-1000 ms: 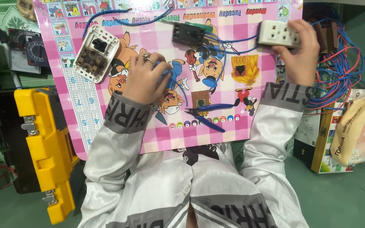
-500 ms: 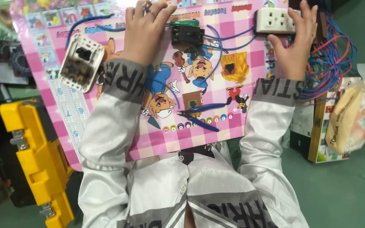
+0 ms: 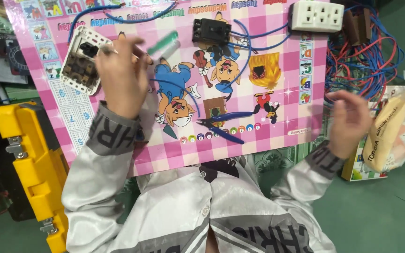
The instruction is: The person uses a screwdriver to tighten connections on a black electrical component and then uses pliers to strip the insulation from blue wires. They continue to manipulate the wires and components on a pink checkered mat.
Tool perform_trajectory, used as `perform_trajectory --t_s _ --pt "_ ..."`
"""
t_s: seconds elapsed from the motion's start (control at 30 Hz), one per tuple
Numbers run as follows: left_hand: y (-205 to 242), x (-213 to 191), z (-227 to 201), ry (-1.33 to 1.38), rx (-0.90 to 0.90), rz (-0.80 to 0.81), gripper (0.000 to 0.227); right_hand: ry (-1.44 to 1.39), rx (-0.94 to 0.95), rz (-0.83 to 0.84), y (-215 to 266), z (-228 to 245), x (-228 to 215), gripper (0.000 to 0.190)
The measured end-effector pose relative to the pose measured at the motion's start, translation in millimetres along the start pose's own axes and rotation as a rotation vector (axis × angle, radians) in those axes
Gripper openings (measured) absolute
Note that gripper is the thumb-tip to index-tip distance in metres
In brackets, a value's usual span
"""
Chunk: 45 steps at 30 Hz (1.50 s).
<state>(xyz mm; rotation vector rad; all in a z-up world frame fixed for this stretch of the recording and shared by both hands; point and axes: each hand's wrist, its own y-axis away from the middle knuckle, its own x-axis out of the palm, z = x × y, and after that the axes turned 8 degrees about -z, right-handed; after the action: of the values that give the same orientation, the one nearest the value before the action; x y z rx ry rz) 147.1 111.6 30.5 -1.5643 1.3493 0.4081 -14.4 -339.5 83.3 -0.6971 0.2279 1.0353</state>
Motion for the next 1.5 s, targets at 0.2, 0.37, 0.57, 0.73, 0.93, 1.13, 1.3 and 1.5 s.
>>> perform_trajectory --t_s 0.2,0.37,0.57,0.73,0.93,1.13,1.3,1.5 --pt "22.2 5.7 -14.7 -0.121 0.016 -0.16 0.018 0.171 -0.107 0.476 -5.0 38.4 69.4 0.013" --pt "41.0 1.5 -42.3 0.157 0.161 -0.032 0.021 0.208 -0.494 0.545 -31.0 45.5 126.9 0.02" --pt "43.0 -3.8 -41.1 0.378 0.197 0.063 0.018 0.366 -0.78 0.644 -30.8 50.9 178.7 0.007" --pt "37.7 -46.9 -76.7 1.267 -0.093 0.339 0.04 -0.467 -0.227 0.54 -13.5 114.8 143.9 0.007" --pt "61.3 -56.9 -99.1 1.078 -0.127 0.319 0.035 -0.728 0.123 0.48 16.2 110.3 158.1 0.015" --pt "77.0 -62.0 -85.1 0.746 -0.193 0.127 0.014 -0.231 0.008 0.527 15.7 114.3 151.9 0.023" --pt "76.2 -69.6 -66.8 0.59 -0.109 0.024 0.012 0.339 -0.404 0.669 37.3 103.1 137.9 0.053" --pt "62.9 -55.3 -61.6 0.532 -0.124 0.352 0.013 0.364 -0.355 0.703 57.4 50.6 139.5 0.05"
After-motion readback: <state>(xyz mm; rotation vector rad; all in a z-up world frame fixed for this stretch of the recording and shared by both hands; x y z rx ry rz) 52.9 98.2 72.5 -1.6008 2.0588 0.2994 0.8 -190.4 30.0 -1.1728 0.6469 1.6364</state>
